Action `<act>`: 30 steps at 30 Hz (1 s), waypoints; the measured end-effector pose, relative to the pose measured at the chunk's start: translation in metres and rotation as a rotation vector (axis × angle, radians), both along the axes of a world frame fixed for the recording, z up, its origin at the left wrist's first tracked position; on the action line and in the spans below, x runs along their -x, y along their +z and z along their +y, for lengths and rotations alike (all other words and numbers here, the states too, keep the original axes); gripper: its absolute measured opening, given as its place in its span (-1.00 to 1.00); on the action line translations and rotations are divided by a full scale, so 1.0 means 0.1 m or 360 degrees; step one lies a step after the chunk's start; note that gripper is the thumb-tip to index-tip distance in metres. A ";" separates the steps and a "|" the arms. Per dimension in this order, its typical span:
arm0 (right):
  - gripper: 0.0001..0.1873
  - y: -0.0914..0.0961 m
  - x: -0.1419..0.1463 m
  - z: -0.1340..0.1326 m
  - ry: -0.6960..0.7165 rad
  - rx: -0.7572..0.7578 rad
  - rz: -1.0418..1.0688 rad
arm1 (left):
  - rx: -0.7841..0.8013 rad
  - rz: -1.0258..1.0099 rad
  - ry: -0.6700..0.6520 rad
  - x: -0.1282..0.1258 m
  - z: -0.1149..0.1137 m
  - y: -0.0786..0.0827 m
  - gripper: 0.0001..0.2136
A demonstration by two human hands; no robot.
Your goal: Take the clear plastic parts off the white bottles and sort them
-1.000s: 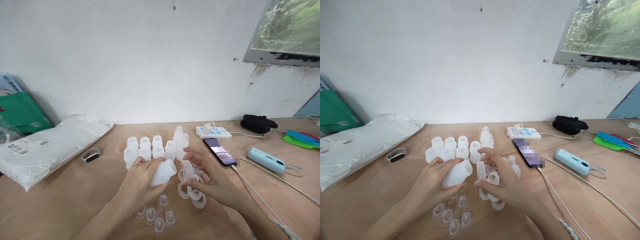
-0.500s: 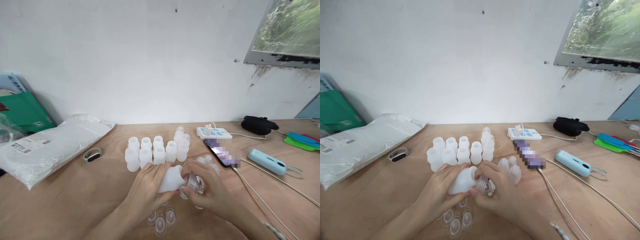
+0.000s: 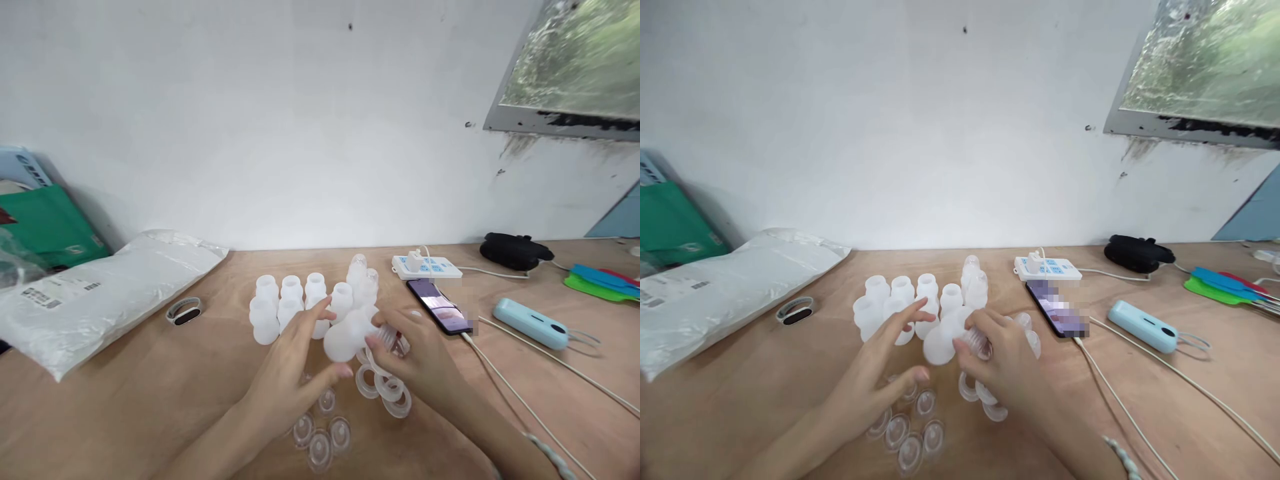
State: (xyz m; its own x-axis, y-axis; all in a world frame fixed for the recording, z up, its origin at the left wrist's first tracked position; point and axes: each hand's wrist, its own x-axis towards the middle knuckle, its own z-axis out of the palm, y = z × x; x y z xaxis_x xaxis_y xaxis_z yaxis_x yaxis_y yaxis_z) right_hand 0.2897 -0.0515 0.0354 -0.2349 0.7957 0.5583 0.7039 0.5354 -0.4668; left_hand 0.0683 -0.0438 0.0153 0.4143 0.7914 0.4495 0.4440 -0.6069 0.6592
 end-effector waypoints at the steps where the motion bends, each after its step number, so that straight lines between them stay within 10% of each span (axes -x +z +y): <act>1: -0.86 0.01 0.00 0.04 -0.0096 0.0043 -0.0107 | -0.0043 -0.0035 0.0018 0.01 0.00 0.02 -0.42; 13: -0.84 -0.10 0.32 0.61 -0.0374 0.0276 -0.0618 | -0.0162 -0.0137 0.0124 0.10 -0.04 0.21 -0.66; 21: -0.67 -0.01 0.23 0.38 -0.0279 0.0177 -0.0416 | -0.0115 -0.0130 0.0171 0.06 -0.05 0.27 -0.73; 30: -0.68 -0.17 0.16 -0.11 0.0257 -0.0230 0.0221 | 0.0938 -0.0657 -0.0135 -0.16 -0.05 0.26 -0.80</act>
State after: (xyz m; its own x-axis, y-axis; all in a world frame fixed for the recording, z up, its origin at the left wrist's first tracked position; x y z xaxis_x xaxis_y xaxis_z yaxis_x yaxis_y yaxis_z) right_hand 0.2741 -0.0622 0.0188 -0.2658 0.6637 0.6992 0.5383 0.7038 -0.4635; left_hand 0.0840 -0.0488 0.0414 0.3735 0.9232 0.0912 0.0555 -0.1204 0.9912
